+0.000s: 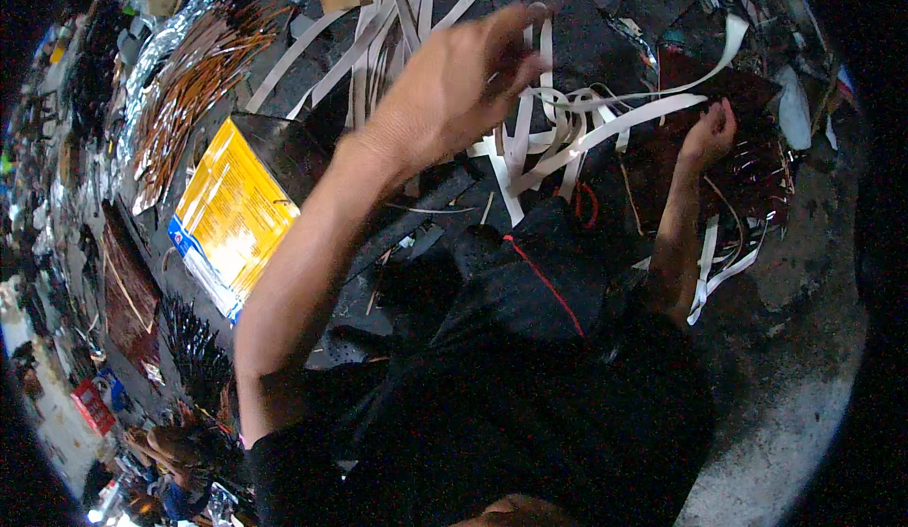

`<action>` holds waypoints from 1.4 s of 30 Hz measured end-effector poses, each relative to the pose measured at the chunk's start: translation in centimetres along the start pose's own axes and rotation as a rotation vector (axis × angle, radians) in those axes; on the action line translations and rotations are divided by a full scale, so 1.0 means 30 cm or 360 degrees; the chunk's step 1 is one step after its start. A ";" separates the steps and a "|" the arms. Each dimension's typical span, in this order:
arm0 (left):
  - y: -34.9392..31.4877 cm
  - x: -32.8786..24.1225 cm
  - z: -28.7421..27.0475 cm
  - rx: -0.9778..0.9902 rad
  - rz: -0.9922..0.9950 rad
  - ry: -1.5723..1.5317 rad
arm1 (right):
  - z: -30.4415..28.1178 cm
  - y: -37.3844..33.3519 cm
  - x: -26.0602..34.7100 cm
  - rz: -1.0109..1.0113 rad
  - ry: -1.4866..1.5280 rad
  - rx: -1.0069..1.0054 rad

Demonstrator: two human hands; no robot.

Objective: The person sits on the floor and repeatedly peels thin white strips from a larger roll or sheet, separating them by hand. The person places the peeled strips into a pile on the floor and continues the process throughout the clip.

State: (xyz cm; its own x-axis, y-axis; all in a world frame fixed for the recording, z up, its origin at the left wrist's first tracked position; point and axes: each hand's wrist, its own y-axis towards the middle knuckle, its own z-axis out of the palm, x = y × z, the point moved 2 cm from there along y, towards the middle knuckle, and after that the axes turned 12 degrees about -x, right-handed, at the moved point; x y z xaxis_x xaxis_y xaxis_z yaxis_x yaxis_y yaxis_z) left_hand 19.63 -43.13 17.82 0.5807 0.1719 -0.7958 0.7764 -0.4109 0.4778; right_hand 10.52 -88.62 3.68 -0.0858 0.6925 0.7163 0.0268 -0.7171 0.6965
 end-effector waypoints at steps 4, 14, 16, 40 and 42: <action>-0.398 0.528 0.177 0.0335 -0.0486 0.0580 | -0.018 -0.114 0.151 -0.0018 -0.0265 0.0160; -0.607 0.727 0.238 0.0250 -0.0736 0.0615 | 0.126 -0.628 0.527 0.0466 0.0237 0.1565; -0.539 0.592 0.162 -0.0204 -0.0901 0.0121 | 0.161 -0.726 0.611 0.0391 0.0367 0.1926; -0.457 0.259 -0.048 -0.0761 -0.1148 0.0101 | 0.287 -0.873 0.890 0.0747 0.0479 0.2252; -0.447 0.241 -0.052 -0.0752 -0.0892 0.0251 | 0.291 -0.889 0.879 0.0703 0.0523 0.2249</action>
State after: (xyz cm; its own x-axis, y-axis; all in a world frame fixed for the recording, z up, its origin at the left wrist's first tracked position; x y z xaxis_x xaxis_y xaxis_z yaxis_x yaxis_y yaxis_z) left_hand 13.80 -34.96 6.24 0.0681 0.3835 -0.9210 0.9681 0.1979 0.1539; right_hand 16.25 -50.54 4.38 -0.0220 0.2641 0.9643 0.9973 -0.0620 0.0397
